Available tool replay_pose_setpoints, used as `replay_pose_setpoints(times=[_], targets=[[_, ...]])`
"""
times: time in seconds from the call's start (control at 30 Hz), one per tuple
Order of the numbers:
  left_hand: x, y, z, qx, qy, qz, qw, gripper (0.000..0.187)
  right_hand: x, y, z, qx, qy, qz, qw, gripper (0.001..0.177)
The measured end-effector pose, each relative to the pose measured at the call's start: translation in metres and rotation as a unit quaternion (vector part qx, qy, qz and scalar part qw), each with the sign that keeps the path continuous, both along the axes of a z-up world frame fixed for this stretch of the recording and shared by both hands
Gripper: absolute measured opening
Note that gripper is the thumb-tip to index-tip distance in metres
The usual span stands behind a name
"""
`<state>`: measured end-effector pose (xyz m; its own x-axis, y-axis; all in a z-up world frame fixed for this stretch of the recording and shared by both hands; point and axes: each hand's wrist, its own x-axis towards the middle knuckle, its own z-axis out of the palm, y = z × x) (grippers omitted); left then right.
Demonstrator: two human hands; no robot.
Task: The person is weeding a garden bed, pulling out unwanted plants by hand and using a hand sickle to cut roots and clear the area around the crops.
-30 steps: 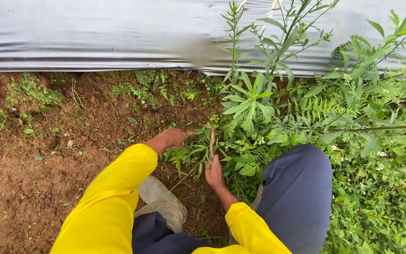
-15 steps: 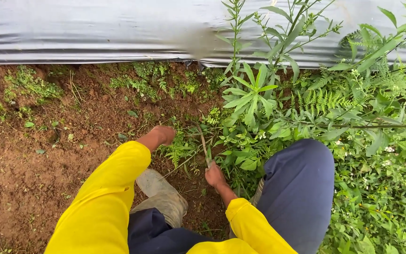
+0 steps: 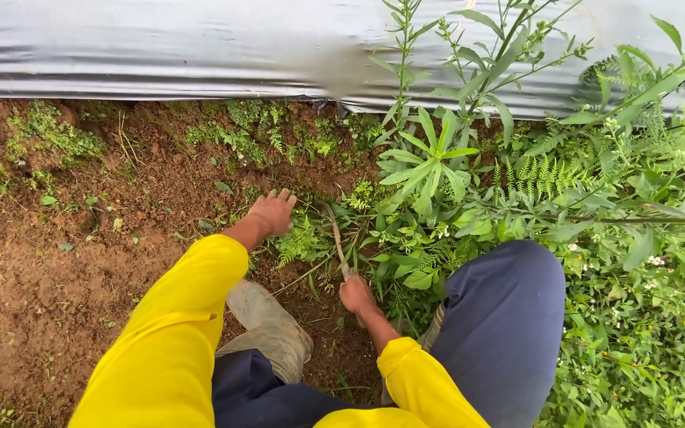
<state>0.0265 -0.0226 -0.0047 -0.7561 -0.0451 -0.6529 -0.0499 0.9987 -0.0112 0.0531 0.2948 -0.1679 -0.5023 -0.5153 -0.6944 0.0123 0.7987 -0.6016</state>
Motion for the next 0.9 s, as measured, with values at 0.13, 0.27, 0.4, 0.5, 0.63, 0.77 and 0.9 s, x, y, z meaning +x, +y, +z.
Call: replay_pose_setpoints(times=[0.13,0.27,0.4,0.5,0.63,0.77,0.9], targets=[[0.008,0.023,0.014,0.040,-0.010,0.113,0.993,0.104,-0.028,-0.020,0.093,-0.006,0.009,-0.042,0.999,0.034],[0.017,0.056,0.009,0.064,-0.028,0.191,0.979,0.134,-0.058,-0.006,0.197,-0.008,0.013,-0.022,1.000,0.046],[0.015,0.072,-0.040,0.046,-0.014,0.214,0.976,0.138,-0.072,0.015,0.270,-0.015,0.014,0.008,1.000,0.044],[0.006,0.090,-0.062,0.021,0.017,0.268,0.963,0.133,-0.071,0.015,0.283,-0.010,0.004,-0.042,0.999,0.059],[-0.002,0.097,-0.077,0.024,0.030,0.302,0.952,0.138,-0.064,0.006,0.271,-0.082,0.010,-0.086,0.993,0.028],[0.002,0.103,-0.084,0.041,0.044,0.324,0.944,0.141,-0.063,0.000,0.272,-0.112,0.002,-0.073,0.991,0.018],[-0.003,0.100,-0.123,0.040,0.056,0.350,0.934,0.144,-0.061,-0.006,0.268,-0.128,-0.003,-0.078,0.989,0.021]])
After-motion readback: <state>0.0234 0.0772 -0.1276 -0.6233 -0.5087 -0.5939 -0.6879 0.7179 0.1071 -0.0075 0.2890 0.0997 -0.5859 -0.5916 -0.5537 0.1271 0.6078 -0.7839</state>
